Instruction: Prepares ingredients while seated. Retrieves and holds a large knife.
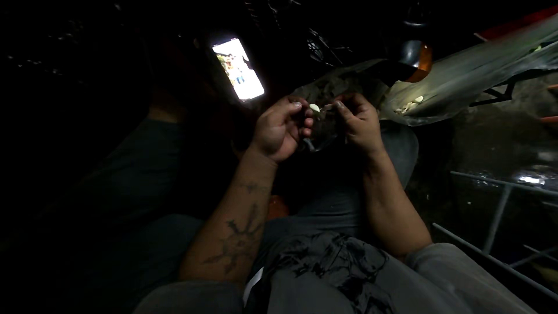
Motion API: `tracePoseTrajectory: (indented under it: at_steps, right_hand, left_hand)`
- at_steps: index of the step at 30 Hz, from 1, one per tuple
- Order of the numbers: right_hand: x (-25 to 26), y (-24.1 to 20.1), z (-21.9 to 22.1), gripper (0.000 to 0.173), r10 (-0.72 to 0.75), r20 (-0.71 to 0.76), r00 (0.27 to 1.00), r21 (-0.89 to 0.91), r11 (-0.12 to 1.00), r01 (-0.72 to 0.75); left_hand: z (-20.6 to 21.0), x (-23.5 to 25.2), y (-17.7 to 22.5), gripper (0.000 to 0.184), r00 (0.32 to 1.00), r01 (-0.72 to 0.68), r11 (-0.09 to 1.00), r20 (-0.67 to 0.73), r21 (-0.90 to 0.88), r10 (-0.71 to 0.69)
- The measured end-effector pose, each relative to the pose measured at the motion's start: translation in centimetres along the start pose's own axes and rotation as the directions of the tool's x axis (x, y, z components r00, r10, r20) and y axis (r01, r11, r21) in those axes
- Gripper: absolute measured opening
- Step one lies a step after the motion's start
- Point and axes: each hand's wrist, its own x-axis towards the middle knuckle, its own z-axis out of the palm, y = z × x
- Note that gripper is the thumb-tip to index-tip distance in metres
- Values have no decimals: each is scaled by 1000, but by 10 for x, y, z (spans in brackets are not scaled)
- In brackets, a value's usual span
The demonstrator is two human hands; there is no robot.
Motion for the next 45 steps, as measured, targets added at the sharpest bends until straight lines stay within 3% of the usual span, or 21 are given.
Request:
tracePoseTrajectory:
  at_steps: [8, 11, 14, 20, 24, 31, 34, 40, 45]
  right_hand:
    - [-1, -4, 1, 10, 32, 44, 998, 40, 999, -34]
    - [-1, -6, -1, 10, 75, 46, 996, 97, 992, -79]
    - [-1, -6, 1, 10, 85, 45, 995, 169, 981, -91]
    - [0, -4, 1, 10, 55, 33, 998, 167, 984, -60]
    - [-1, -6, 1, 10, 76, 17, 997, 172, 982, -77]
    - [0, -9, 0, 9, 164, 11, 986, 328, 931, -159]
    - [1, -7, 0, 9, 159, -34, 987, 280, 949, -144]
    - [1, -3, 3, 12, 4, -72, 997, -70, 997, -9]
    - [-1, 0, 2, 10, -32, -31, 999, -65, 997, 30]
  left_hand:
    - [8, 10, -20, 10, 996, -27, 992, -83, 122, 37]
    - [7, 12, -26, 21, 995, -89, 975, -31, 204, 97]
    - [8, 9, -24, 31, 996, -64, 976, 67, 210, 51]
    - [11, 10, -31, 30, 978, -207, 929, 41, 308, 204]
    - [14, 9, -30, 27, 970, -229, 923, -5, 308, 243]
    - [14, 8, -28, 28, 954, -292, 888, 38, 355, 298]
    - [13, 6, -24, 26, 959, -279, 908, 43, 313, 280]
    - [13, 6, -19, 25, 985, -168, 969, -16, 180, 174]
    - [26, 11, -27, 14, 965, -221, 930, -71, 295, 252]
